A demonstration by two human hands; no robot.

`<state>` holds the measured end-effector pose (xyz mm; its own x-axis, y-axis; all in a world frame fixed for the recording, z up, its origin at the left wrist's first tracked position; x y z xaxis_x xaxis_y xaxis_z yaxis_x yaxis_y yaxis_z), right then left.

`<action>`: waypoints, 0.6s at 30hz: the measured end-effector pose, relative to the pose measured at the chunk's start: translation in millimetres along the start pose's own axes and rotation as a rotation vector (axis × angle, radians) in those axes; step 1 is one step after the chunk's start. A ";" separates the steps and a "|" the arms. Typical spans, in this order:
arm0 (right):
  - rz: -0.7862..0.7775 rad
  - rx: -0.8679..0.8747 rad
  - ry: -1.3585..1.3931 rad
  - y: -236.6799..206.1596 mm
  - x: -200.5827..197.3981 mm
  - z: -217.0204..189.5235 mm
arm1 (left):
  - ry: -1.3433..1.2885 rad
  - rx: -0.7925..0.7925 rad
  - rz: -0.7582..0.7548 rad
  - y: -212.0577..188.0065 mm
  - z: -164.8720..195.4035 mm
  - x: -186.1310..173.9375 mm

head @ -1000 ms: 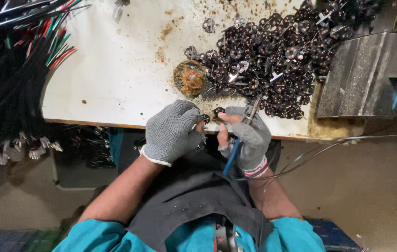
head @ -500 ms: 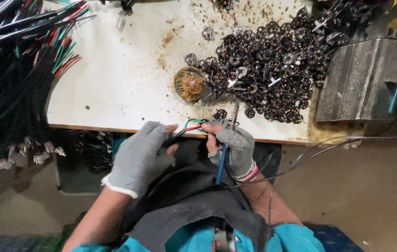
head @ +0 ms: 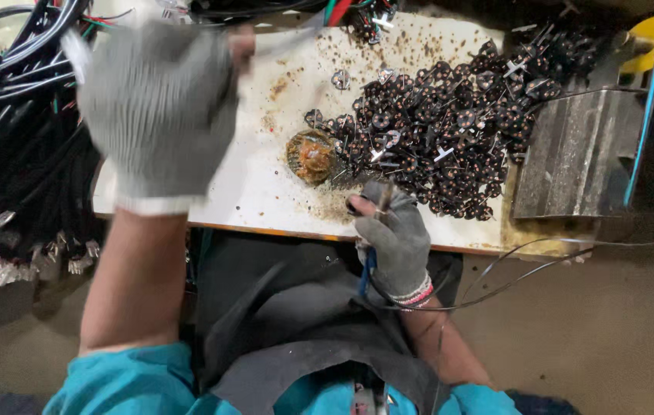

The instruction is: The person solders colored wires to small black electrical components at a workbench. They hold a component in one hand and a soldering iron in the other, dip wires into a flux container, solder the wire ends to the component terminals, and place finished parts aside while picking up the next part.

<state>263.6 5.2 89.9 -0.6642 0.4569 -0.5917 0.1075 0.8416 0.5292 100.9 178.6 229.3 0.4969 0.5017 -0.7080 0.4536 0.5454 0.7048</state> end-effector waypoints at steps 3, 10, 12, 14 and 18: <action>-0.113 -0.010 -0.176 2.1 10.6 2.1 | -0.054 0.114 0.091 15.0 12.7 10.7; -0.162 0.044 -0.173 9.9 10.1 10.9 | -0.944 0.511 -0.158 -84.0 152.8 3.4; -0.195 0.053 -0.168 9.5 15.0 12.7 | -0.909 0.363 -0.292 -115.2 146.2 21.0; -0.171 0.111 -0.119 9.5 15.9 16.1 | -0.703 0.011 -0.217 -134.7 89.0 29.8; -0.152 -0.006 -0.202 12.4 22.3 -0.7 | 0.003 -0.371 -0.181 -176.9 -36.6 -3.7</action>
<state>249.7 25.7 83.7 -0.5110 0.3740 -0.7740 0.0129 0.9036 0.4281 -8.3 104.8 105.6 0.4316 0.3767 -0.8197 0.2356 0.8301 0.5055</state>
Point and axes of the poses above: each hand's wrist, its own y-axis towards the middle knuckle, its own x-axis out of the palm, z = x × y, the point moved 10 cm from there along y, towards the middle knuckle, and after that the axes turned 7 degrees about z, right-handed, at the moved point
